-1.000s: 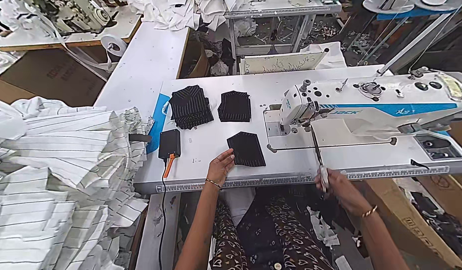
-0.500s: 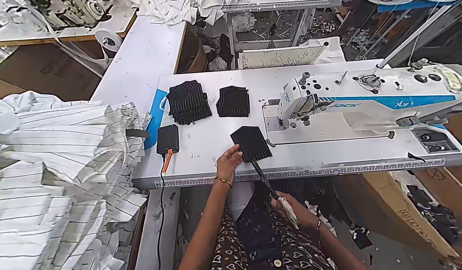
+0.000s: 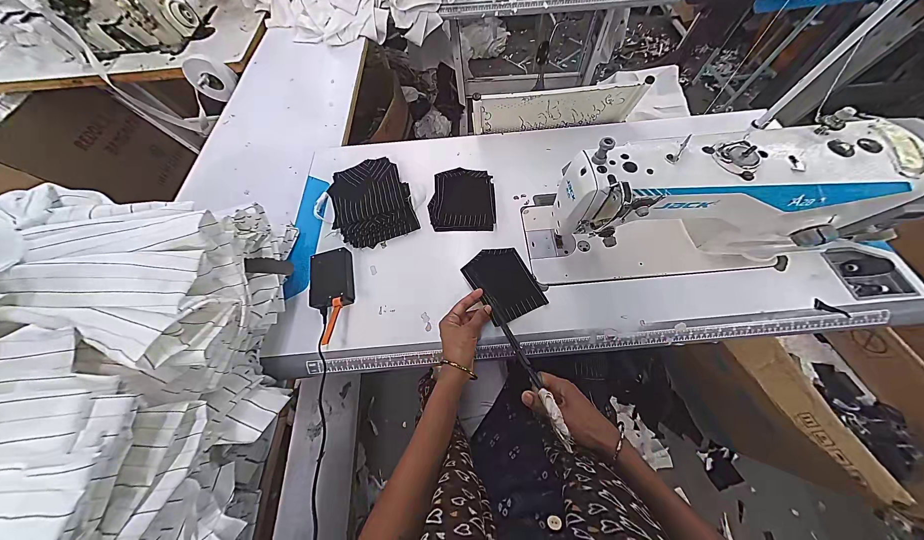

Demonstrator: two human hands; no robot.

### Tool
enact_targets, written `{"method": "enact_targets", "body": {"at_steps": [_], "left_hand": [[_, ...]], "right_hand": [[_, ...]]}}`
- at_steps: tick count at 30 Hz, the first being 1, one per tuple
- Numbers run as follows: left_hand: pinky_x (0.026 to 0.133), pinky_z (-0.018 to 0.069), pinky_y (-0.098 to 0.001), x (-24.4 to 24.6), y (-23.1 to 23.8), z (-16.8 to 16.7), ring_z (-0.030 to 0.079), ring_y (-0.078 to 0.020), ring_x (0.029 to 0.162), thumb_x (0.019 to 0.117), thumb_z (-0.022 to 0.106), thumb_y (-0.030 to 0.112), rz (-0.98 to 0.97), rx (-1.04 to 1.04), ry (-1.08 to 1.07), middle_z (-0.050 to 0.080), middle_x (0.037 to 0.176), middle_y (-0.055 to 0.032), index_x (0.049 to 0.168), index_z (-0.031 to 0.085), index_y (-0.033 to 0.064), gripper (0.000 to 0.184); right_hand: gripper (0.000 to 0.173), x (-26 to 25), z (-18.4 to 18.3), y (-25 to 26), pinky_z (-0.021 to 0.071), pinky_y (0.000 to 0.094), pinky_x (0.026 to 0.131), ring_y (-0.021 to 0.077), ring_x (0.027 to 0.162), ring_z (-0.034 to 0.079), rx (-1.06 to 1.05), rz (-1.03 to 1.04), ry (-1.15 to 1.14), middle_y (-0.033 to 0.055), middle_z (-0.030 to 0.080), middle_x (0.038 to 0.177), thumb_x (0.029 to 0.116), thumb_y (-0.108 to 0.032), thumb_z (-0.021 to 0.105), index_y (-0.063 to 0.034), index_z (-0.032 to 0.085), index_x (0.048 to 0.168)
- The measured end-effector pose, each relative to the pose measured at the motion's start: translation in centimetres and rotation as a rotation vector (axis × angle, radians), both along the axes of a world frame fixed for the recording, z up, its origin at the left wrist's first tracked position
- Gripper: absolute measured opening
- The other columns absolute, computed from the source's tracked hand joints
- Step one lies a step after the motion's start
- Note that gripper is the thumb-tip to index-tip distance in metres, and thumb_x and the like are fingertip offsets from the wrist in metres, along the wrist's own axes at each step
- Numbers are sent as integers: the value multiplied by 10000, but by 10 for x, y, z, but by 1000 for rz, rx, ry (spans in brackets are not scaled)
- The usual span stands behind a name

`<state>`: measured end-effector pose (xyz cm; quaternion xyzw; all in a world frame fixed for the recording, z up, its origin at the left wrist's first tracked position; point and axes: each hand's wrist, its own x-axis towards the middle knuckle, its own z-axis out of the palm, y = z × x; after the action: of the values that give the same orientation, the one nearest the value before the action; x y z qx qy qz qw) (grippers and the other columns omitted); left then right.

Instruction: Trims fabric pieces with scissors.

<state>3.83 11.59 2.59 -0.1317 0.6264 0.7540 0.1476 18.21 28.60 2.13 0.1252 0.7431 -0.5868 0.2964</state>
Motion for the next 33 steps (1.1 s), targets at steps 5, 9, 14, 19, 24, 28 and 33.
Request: {"method": "enact_targets", "body": {"at_steps": [5,9,14,19,24,28,33], "left_hand": [[808,575,-252,2,0,-4,686,-104,861,925,647,-100,2,15,27,662,1269,-176,1302,606,-94,380],[817,575,-256,2,1,-7,687,-104,870,924,632,-111,10,31,42,651,1298,-174,1341,583,-90,421],[795,567,-239,2,0,-10,676,-73,830,927,619,-111,-2,20,81,621,1365,-183,1387,545,-92,466],[743,557,-208,-1,-6,-11,653,-32,761,921,611,-129,-39,9,107,574,1440,-164,1433,504,-77,525],[677,534,-177,-9,-16,-17,601,23,672,880,625,-139,-188,21,175,424,1576,-163,1536,349,-65,716],[699,552,-182,-13,-20,-18,613,16,662,873,627,-138,-271,38,188,357,1611,-166,1583,223,-55,821],[697,553,-176,-16,-22,-20,609,29,651,859,629,-132,-338,40,207,264,1653,-166,1601,135,-45,896]], "right_hand": [[408,3,-6,-2,394,228,540,23,527,454,-9,-44,29,-84,457,611,942,-502,674,-134,550,818],[400,6,-11,-8,387,231,528,25,511,445,-5,-71,45,-86,449,592,942,-486,685,-136,551,803],[371,8,-14,-15,395,224,524,24,505,449,-48,-95,33,-82,455,595,969,-445,671,-132,544,814],[374,7,-13,-16,397,232,537,29,516,450,-39,-69,21,-80,455,605,974,-458,657,-127,555,832],[402,0,-10,-15,422,243,573,42,561,475,-69,-48,-17,-62,469,658,962,-504,650,-120,545,900],[393,-5,-6,-17,424,247,573,47,558,477,-53,-27,-12,-55,470,658,990,-486,621,-108,553,908],[384,2,-10,-18,388,222,522,25,505,446,-74,-74,12,-78,451,592,989,-452,640,-126,536,814]]}}
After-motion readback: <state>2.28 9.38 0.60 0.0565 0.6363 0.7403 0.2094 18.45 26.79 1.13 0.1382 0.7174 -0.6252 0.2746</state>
